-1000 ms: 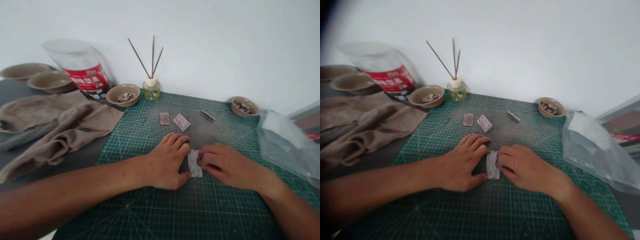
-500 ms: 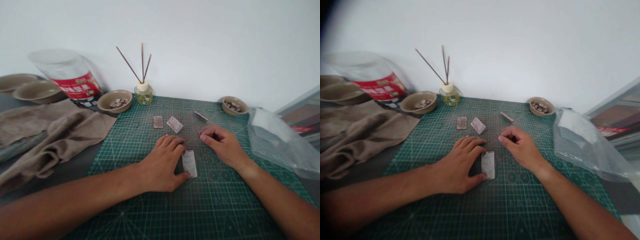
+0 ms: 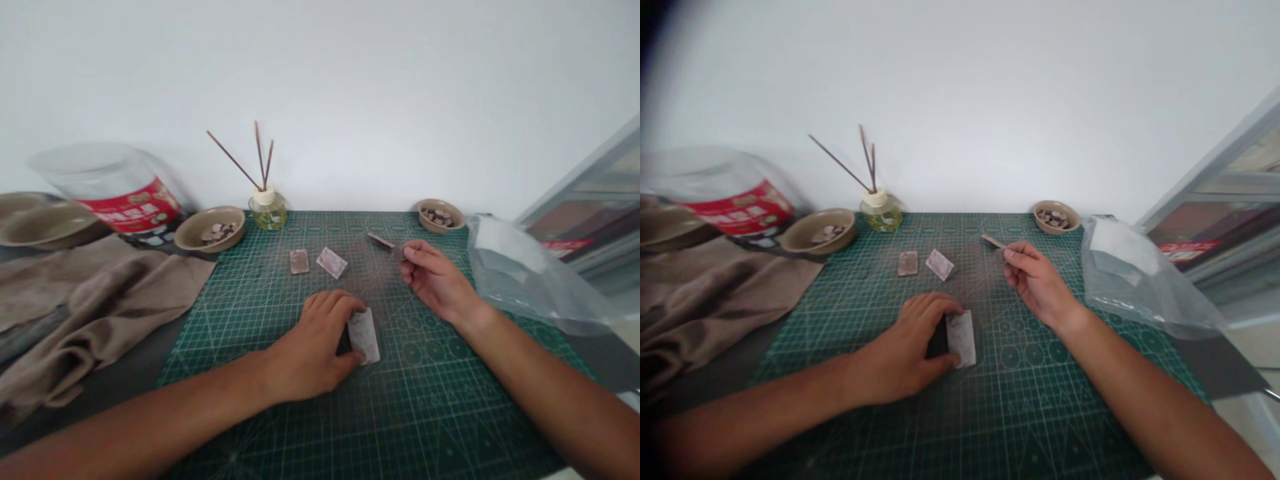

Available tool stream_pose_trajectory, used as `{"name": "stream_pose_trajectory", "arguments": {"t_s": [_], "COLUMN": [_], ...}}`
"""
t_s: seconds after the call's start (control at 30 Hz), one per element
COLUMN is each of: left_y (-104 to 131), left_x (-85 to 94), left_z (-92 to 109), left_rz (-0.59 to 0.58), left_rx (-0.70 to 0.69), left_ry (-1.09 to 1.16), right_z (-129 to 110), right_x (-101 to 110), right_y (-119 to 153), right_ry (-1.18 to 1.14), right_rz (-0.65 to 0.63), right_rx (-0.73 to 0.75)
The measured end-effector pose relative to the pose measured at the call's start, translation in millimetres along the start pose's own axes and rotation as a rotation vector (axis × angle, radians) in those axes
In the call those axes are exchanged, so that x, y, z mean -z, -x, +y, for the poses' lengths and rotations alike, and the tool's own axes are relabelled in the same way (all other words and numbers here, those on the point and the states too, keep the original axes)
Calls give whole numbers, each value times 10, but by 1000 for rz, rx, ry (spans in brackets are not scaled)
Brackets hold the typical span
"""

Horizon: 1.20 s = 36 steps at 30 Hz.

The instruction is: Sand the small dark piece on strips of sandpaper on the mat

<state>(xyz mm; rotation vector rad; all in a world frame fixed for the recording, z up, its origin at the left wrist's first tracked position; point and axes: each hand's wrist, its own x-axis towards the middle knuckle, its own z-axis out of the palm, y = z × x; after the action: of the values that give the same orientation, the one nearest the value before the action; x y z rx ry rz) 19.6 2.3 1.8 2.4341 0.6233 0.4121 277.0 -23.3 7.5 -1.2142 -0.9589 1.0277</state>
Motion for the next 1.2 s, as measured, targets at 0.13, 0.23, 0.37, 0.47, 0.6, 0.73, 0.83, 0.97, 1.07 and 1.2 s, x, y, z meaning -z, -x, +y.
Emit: {"name": "stream_pose_trajectory", "arguments": {"t_s": [0.13, 0.23, 0.37, 0.47, 0.6, 0.73, 0.83, 0.97, 1.07, 1.2], "left_y": [-10, -46, -176, -310, -431, -420, -366, -386, -488, -584], "left_x": [-13, 55, 305, 531, 696, 635, 461, 234, 178, 194], "left_z": [-25, -74, -383, -746, -1025, -830, -475, 2, 194, 203], "left_rz": [49, 166, 525, 726, 610, 636, 480, 316, 208, 177], "left_rx": [-20, 37, 182, 277, 372, 217, -170, -435, -443, -426], "left_ry": [177, 303, 318, 78, -195, -315, -379, -383, -340, -246], "right_z": [-8, -9, 16, 49, 71, 44, 29, 73, 124, 153], "right_x": [48, 67, 77, 83, 78, 9, -85, -185, -214, -220], "right_y": [-53, -61, -60, -71, -79, -21, 58, 170, 239, 284], "right_ry": [-37, -27, 60, 182, 416, 722, 921, 1099, 1168, 1207], "right_rz": [-6, -14, -24, -22, -8, -64, -182, -298, -356, -368], "right_rx": [1, 22, 78, 136, 249, 417, 537, 625, 671, 698]}}
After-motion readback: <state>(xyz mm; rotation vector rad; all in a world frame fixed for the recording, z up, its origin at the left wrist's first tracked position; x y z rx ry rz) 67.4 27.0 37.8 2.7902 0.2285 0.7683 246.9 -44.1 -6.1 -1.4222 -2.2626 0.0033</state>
